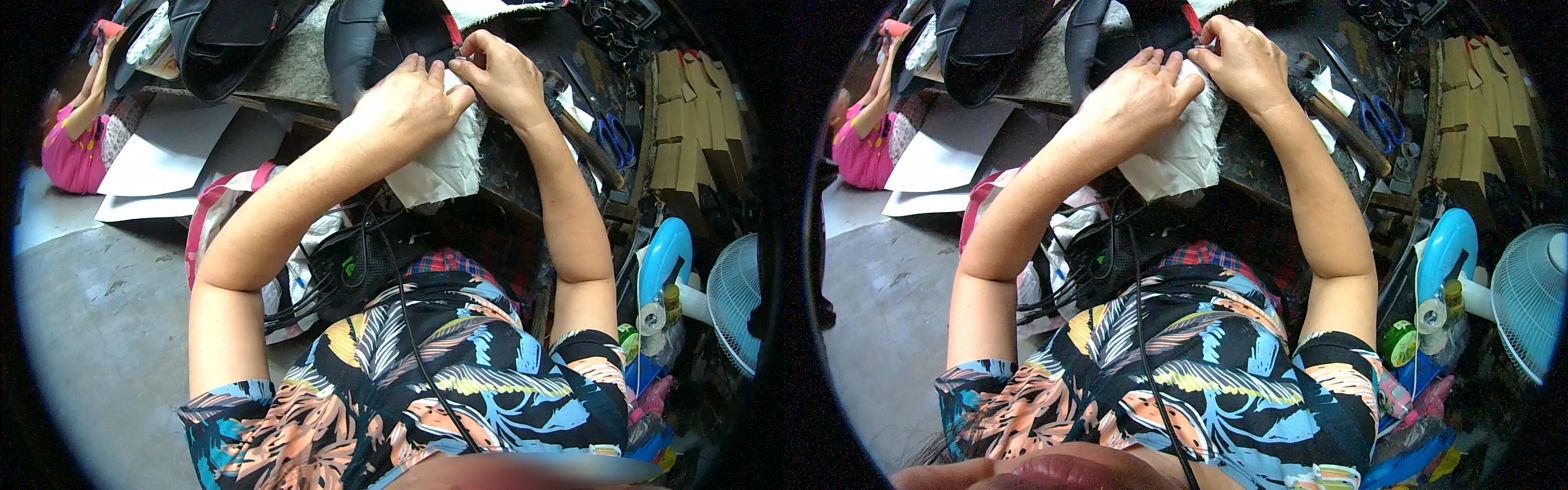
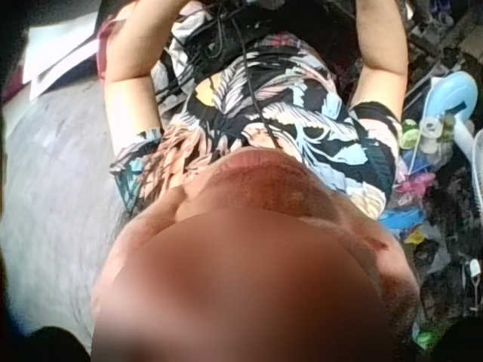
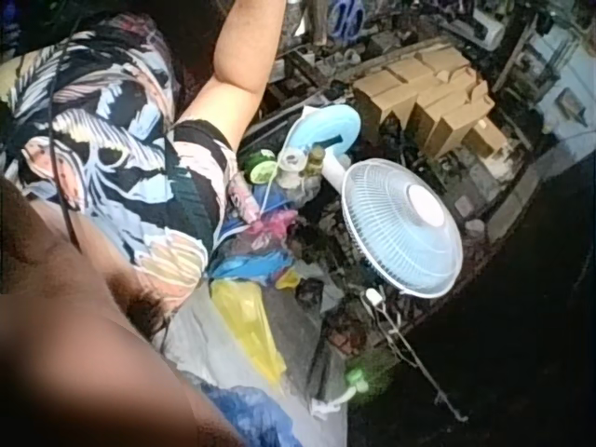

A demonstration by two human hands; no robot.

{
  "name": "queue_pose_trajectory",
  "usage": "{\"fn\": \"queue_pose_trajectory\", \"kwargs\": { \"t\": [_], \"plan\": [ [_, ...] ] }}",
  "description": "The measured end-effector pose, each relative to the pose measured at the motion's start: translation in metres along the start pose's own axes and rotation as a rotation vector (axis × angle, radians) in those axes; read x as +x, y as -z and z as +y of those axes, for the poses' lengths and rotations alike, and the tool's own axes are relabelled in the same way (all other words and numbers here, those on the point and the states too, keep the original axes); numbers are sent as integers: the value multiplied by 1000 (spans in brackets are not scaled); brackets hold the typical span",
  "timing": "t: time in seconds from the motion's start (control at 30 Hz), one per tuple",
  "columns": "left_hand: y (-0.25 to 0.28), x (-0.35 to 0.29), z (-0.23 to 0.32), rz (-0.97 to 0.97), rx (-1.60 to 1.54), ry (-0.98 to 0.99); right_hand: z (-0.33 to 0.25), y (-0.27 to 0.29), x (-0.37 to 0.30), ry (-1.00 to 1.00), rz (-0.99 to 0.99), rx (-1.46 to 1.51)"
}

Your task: The person places a white fabric insert into a black shoe, trims the excess with scissors, and repeats the process for a second shoe. The person handles the shoes and fabric by hand and uses scissors to cut the fabric flush with the shoe edges.

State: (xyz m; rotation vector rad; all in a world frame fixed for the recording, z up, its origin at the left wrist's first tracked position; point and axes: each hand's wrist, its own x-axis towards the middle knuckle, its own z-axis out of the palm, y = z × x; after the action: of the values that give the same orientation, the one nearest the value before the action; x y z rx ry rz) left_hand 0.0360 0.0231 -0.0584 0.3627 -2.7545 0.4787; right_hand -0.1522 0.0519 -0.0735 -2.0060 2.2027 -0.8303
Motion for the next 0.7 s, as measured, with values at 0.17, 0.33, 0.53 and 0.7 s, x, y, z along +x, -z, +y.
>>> {"fn": "queue_pose_trajectory", "kwargs": {
  "t": [0.17, 0.33, 0.53, 0.7],
  "plan": [
    [-3, 2, 4, -25, -106, 51, -1, 3, 2, 316, 206, 319],
    [17, -5, 0, -175, -237, 49, -2, 4, -3, 268, -41, 162],
    [67, -61, -21, 407, 16, 303, 8, 18, -1, 196, -234, 489],
    [68, -84, -47, -71, -926, 1089, 49, 79, -42, 167, -51, 227]
  ]
}}
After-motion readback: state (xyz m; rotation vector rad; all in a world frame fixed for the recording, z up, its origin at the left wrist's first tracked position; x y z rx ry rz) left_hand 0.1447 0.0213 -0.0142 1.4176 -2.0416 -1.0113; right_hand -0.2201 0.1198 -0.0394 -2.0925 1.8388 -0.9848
